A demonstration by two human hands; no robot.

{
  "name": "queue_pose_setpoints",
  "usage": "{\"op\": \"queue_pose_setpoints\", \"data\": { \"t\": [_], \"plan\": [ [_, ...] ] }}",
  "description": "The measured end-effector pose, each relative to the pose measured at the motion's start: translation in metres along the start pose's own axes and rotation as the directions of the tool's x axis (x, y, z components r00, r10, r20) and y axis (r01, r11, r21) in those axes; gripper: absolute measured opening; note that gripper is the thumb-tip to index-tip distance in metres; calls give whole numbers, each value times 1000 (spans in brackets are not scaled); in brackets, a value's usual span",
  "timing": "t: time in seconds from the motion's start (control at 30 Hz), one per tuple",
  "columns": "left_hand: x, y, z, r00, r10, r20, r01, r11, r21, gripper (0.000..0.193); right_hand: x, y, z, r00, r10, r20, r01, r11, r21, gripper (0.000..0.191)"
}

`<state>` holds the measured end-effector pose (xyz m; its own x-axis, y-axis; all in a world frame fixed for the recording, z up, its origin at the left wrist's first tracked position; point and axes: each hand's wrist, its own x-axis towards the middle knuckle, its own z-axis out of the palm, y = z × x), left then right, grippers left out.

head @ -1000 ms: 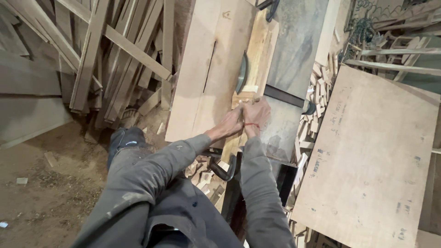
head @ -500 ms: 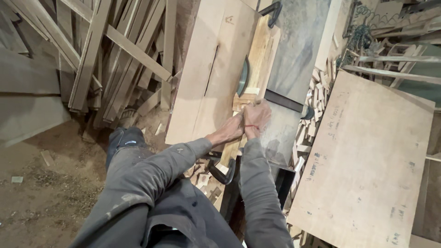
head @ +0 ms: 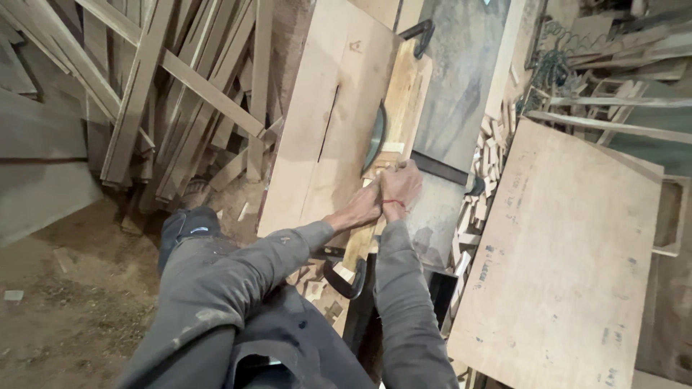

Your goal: The person picks up small wooden blocks and cuts them into smaller pieces on a table saw, guiding each piece against the blade by hand. After cutting, the person places the cut pieces into a black tray beside the saw.

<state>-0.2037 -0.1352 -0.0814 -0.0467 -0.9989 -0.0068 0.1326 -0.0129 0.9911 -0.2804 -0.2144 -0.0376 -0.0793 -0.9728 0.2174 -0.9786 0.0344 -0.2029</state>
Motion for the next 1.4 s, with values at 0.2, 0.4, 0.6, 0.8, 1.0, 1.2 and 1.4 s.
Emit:
{"op": "queue_pose_setpoints", "data": {
  "t": [0.2, 0.4, 0.6, 0.8, 1.0, 1.2, 1.4],
  "plan": [
    [23, 0, -8, 982, 176, -63, -175, 984, 21, 61, 19, -15, 0, 1000, 3, 6, -3, 1000, 0, 25],
    [2, 6, -11, 978, -82, 194, 53, 988, 148, 54, 41, -33, -1, 1000, -15, 13, 15, 998, -55, 26],
    [-56, 2, -45, 985, -103, 142, 85, 988, 128, 65, 46, -8, -35, 992, -101, -76, 102, 995, 5, 28],
    [-64, 14, -52, 996, -86, -31, 67, 917, -393, 46, -94, 51, -92, 937, 272, 220, -339, 550, 763, 35],
    [-94, 36, -58, 879, -396, 265, 476, 754, -452, 33, -196, 35, -93, 927, 265, 266, -357, 406, 841, 43],
    [-92, 51, -72, 812, 15, 583, -251, 911, 326, 32, -182, 37, -145, 919, -4, 394, -264, 735, 625, 33],
    [-89, 41, -74, 992, 9, 128, -54, 934, 353, 38, -166, 37, -118, 939, 115, 323, -240, 894, 379, 23]
  ]
}}
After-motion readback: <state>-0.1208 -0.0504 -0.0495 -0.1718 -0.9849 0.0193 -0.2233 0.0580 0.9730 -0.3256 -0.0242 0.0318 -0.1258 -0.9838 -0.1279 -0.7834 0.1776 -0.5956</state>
